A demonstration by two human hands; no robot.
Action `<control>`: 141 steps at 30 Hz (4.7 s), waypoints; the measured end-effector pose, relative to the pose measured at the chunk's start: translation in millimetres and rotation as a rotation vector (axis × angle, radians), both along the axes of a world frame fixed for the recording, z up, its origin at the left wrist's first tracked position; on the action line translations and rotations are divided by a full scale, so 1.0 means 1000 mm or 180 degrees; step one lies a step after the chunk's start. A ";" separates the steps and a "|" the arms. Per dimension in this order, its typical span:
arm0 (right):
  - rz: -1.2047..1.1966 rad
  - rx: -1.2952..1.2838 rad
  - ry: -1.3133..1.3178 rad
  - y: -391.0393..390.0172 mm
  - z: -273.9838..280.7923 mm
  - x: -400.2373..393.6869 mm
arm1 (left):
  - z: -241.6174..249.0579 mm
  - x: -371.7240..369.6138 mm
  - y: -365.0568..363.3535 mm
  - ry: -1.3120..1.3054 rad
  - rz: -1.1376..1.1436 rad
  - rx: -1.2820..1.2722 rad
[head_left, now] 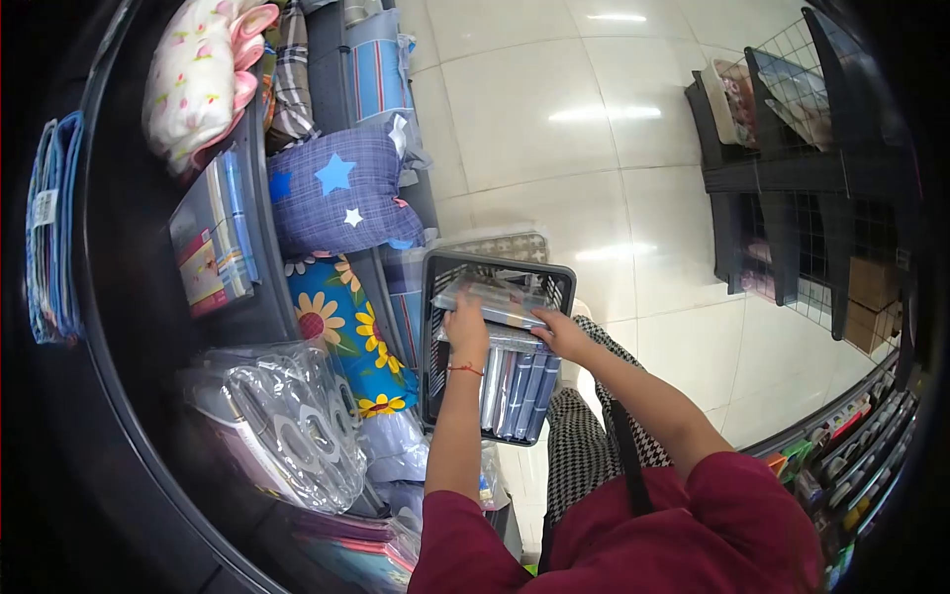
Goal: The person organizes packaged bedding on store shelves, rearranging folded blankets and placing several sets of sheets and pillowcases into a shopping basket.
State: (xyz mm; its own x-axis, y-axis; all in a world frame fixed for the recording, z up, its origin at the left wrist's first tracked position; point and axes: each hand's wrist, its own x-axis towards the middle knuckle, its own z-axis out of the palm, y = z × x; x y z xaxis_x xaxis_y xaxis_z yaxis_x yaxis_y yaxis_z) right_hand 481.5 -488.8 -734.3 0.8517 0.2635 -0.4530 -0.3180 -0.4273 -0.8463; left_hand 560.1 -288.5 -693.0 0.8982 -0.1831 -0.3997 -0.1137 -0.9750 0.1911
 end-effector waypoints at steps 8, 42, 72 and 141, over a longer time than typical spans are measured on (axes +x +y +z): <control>0.0060 0.0240 -0.0281 -0.060 0.179 -0.030 | 0.211 -0.056 -0.038 -0.0836 -0.0103 -0.0510; 0.3967 0.1158 -0.4076 0.477 0.552 -0.193 | 0.490 -0.560 0.298 -0.4544 0.3742 0.0775; 0.2137 0.0712 -0.2336 0.176 0.292 -0.196 | 0.414 -0.506 0.252 -0.5069 0.2500 0.1628; 0.2519 0.1472 -0.2629 0.437 0.540 -0.202 | 0.519 -0.525 0.287 -0.3322 0.4313 -0.1744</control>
State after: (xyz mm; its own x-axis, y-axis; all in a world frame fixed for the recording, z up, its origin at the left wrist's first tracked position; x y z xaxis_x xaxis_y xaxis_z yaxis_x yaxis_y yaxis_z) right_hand 279.5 -52.2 -194.4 0.3713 0.8291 0.4181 0.5938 0.1342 -0.7933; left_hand 34.7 -1.6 -174.5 0.3356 0.9161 0.2194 0.3561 -0.3390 0.8708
